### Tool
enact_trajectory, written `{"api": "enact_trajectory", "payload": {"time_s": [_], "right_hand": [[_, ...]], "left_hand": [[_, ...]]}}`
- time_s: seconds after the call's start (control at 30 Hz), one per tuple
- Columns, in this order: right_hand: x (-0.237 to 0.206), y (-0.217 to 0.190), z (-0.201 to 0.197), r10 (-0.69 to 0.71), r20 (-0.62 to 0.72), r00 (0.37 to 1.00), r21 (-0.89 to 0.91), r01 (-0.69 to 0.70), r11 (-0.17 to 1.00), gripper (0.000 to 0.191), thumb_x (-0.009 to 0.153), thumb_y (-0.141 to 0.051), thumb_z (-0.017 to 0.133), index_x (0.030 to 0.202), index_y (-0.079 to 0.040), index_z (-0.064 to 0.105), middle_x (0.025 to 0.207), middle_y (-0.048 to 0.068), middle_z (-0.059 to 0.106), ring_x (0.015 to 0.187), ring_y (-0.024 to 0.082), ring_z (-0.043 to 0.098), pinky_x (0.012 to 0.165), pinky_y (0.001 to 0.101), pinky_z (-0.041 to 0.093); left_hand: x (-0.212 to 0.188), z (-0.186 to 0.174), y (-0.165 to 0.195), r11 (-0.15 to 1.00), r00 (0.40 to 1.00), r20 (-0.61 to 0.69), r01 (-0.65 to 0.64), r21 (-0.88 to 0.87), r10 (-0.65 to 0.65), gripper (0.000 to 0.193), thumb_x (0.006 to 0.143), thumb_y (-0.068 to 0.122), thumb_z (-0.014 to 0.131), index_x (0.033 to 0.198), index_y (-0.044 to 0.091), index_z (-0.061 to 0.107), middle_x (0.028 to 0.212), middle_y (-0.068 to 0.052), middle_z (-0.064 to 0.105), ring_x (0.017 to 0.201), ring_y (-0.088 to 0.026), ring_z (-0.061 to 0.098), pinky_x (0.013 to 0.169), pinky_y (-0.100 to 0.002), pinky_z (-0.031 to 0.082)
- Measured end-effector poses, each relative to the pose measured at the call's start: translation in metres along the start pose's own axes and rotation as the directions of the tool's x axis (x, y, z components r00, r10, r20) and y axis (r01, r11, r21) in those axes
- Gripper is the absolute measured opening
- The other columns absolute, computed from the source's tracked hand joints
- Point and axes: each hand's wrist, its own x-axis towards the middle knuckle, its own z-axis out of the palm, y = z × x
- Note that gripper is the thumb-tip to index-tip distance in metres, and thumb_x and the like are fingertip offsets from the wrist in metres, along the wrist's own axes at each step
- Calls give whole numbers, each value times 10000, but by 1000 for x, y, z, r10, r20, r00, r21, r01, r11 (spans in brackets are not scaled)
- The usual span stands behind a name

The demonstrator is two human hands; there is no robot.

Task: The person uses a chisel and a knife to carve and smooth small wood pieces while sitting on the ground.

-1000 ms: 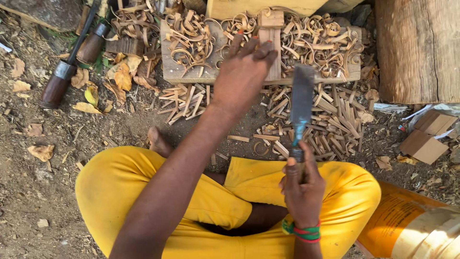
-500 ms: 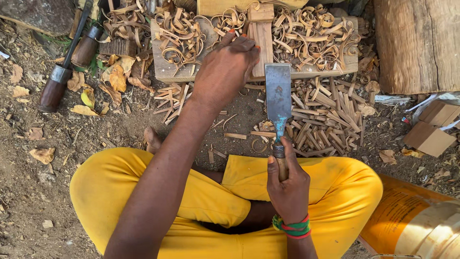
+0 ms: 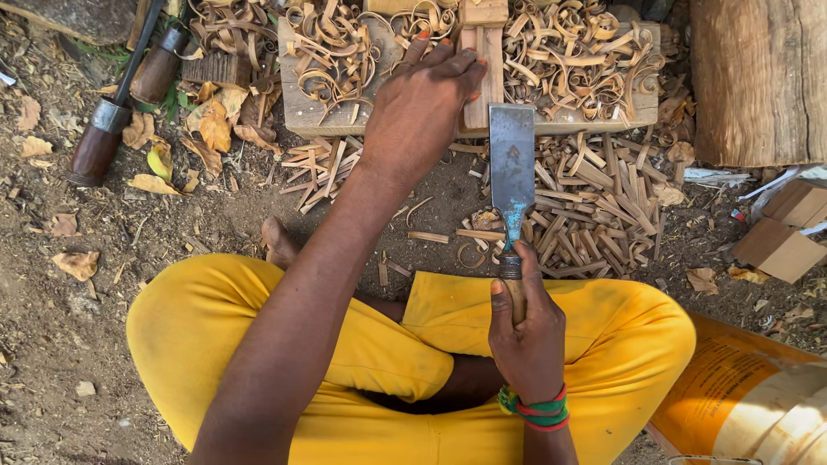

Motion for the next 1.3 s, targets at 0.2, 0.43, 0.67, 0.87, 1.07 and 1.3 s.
{"api": "enact_trajectory", "payload": {"time_s": [0.2,0.43,0.67,0.87,1.07,1.3], "right_hand": [[2,1,0,-106,-53,993,-23,105,994,460,1003,-133,649,1435,-17,537,732,66,596,549,99,479,527,286,450],[1,-4,-1,-20,-57,998,-73,16,997,476,973,-144,685,1424,-40,579,623,94,503,505,129,402,480,323,400],[5,-16,-1,-90,-87,992,-63,84,994,415,1001,-178,680,1379,-25,611,709,65,618,535,69,476,504,281,441],[8,-25,-1,-40,-65,997,-78,35,996,414,990,-166,678,1377,-33,620,653,84,584,515,88,459,485,288,434],[10,-33,-4,-53,-16,998,-130,51,990,423,984,-116,644,1396,-41,587,593,98,496,455,118,431,452,310,404],[12,-40,-1,13,-21,1000,-127,-15,992,440,955,-100,649,1389,-50,592,594,121,539,446,147,463,455,314,431]], "left_hand": [[3,5,1,999,999,30,29,15,-29,375,902,1,650,1241,136,739,1330,-45,707,1275,-232,622,1225,-468,344],[3,4,6,997,997,20,70,24,-71,410,874,-49,686,1235,137,743,1300,-70,712,1280,-313,607,1221,-498,308],[2,14,13,992,995,8,97,85,-98,494,836,-32,729,1292,157,708,1338,-83,686,1277,-318,610,1207,-533,282],[4,19,11,990,989,63,130,45,-133,545,775,7,783,1298,137,699,1348,-85,680,1252,-329,613,1215,-536,267],[4,17,14,992,992,19,120,42,-121,535,783,-47,742,1291,113,704,1340,-95,684,1260,-324,618,1208,-544,274],[-9,-24,46,997,970,240,14,76,-32,444,948,9,636,1370,-126,618,1213,-246,707,1152,-302,672,1311,-434,301]]}}
